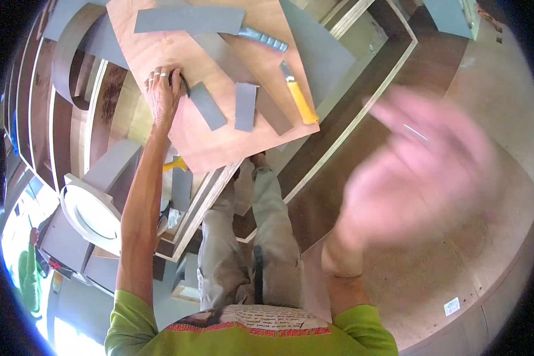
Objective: The person measures strips of laminate material using a tape measure and pencil, then cuts the pieces using a utility knife. The person then fits the cut pieces against a wooden frame in a renovation environment.
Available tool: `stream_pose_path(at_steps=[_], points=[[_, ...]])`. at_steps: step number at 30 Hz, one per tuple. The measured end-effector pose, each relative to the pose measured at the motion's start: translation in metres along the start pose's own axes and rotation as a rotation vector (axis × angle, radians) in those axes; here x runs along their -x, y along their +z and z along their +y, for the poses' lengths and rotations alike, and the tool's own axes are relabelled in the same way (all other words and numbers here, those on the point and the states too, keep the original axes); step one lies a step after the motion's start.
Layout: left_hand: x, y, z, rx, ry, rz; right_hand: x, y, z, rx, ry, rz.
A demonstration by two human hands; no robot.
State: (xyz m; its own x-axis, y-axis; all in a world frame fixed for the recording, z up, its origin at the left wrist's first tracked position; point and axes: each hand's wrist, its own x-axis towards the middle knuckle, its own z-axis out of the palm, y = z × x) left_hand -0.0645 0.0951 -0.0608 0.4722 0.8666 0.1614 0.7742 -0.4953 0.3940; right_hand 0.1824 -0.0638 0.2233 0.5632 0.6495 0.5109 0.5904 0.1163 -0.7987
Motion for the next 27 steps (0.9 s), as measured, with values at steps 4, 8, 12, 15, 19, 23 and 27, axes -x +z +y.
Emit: stream_pose_path(at_steps=[4,8,12,15,19,23,27], points=[[0.008,-0.018,0.012,0.05,0.067,0.028,0.095,0.04,0.1,0.156,0.608,-0.422],[0.037,-0.023,0.022,0.11,0.144,-0.118,0.166,0.06,0.13,0.365,0.548,-0.582],[0.041,-0.028,0.034,0.057,0.076,-0.194,0.174,0.079,0.15,0.33,0.469,-0.526],[0.04,-0.03,0.038,0.002,0.137,-0.25,0.166,0.084,0.158,0.374,0.477,-0.507],[0.04,-0.029,0.038,-0.015,0.147,-0.331,0.168,0.088,0.164,0.449,0.432,-0.521],[0.036,-0.032,0.039,-0.037,0.09,-0.415,0.172,0.088,0.172,0.402,0.388,-0.515],[0.039,-0.028,0.025,0.008,0.073,-0.388,0.187,0.079,0.153,0.217,0.619,-0.49]])
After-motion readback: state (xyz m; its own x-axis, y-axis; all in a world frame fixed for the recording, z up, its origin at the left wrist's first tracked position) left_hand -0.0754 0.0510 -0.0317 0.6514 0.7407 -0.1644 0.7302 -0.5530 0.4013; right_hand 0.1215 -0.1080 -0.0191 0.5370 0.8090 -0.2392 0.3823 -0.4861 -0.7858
